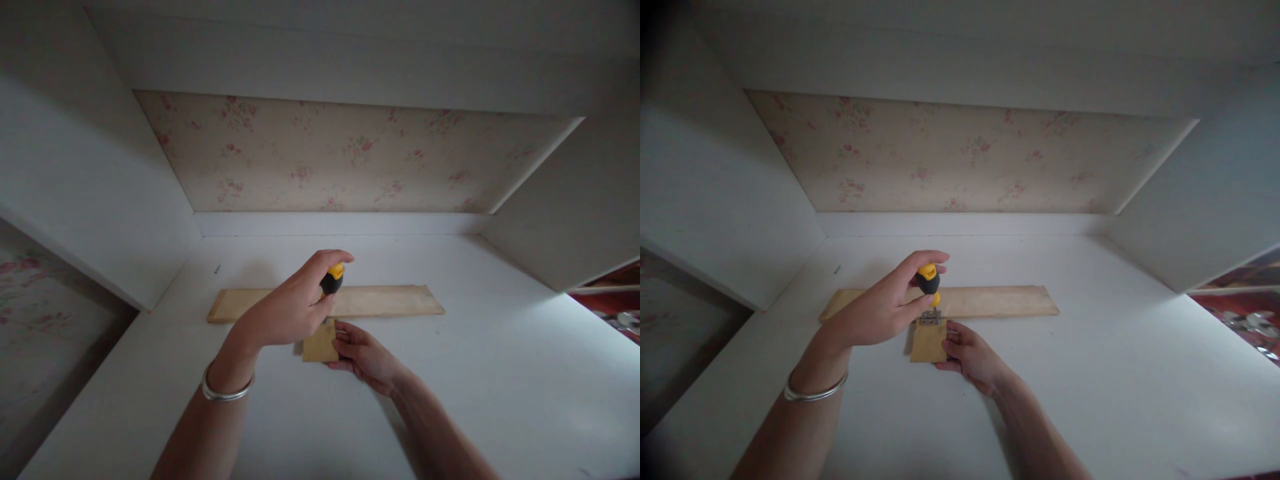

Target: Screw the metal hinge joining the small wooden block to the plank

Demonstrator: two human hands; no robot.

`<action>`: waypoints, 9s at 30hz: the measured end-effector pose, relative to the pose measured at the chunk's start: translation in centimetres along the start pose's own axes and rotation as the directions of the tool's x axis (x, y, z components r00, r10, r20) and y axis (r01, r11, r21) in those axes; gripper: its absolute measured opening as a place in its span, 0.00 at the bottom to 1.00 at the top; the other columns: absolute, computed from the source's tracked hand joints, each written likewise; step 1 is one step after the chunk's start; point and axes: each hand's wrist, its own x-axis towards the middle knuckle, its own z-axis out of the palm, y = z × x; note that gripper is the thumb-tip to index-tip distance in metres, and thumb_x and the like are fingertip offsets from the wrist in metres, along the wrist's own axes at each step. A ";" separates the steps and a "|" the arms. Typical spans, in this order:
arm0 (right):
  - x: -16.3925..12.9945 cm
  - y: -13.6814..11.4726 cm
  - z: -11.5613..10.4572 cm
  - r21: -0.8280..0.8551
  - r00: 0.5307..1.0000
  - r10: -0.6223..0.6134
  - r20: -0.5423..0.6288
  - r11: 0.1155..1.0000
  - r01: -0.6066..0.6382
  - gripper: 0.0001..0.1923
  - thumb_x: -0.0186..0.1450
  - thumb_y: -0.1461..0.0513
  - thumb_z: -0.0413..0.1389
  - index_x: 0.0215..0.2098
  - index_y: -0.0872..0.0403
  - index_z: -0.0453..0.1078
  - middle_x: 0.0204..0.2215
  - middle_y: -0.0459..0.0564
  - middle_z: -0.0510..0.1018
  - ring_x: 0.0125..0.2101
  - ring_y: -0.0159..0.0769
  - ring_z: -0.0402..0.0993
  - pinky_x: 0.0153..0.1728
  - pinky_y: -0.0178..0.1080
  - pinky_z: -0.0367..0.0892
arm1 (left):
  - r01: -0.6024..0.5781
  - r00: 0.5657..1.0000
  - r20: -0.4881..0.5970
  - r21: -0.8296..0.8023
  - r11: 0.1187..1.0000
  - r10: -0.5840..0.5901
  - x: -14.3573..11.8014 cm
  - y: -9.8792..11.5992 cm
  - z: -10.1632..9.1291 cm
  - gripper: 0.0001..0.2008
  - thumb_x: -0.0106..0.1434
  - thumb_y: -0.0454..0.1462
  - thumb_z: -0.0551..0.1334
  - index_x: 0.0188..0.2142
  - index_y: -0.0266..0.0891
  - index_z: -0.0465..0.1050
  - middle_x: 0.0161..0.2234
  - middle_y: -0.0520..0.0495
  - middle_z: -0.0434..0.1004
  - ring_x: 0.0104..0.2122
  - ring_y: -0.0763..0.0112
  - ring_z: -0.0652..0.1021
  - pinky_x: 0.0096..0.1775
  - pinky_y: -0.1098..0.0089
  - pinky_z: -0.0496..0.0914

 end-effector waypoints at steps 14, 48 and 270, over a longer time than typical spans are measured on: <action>-0.1 -0.3 0.4 -0.004 1.000 -0.009 0.011 1.000 0.010 0.22 0.61 0.60 0.61 0.52 0.52 0.66 0.49 0.54 0.73 0.45 0.37 0.72 0.40 0.38 0.71 | 0.039 0.979 -0.206 0.125 0.991 -0.013 0.9 -0.8 1.4 0.22 0.62 0.33 0.61 0.54 0.45 0.58 0.50 0.44 0.65 0.48 0.64 0.70 0.51 0.61 0.66; -0.1 -0.3 0.2 0.019 1.000 -0.013 0.012 1.000 0.013 0.22 0.62 0.62 0.60 0.53 0.53 0.65 0.50 0.55 0.72 0.46 0.40 0.71 0.42 0.41 0.70 | -0.022 0.999 0.031 0.069 0.997 0.019 -0.3 0.2 -1.0 0.30 0.60 0.23 0.53 0.58 0.47 0.55 0.56 0.46 0.60 0.55 0.66 0.64 0.57 0.63 0.61; 0.0 -0.1 -0.3 -0.023 1.000 0.020 0.010 1.000 -0.020 0.21 0.61 0.61 0.60 0.53 0.53 0.66 0.49 0.54 0.72 0.44 0.37 0.72 0.40 0.36 0.71 | 0.149 0.987 -0.081 0.089 0.985 -0.141 -0.5 -0.4 -1.0 0.20 0.62 0.34 0.61 0.54 0.46 0.63 0.43 0.48 0.71 0.30 0.74 0.74 0.34 0.71 0.72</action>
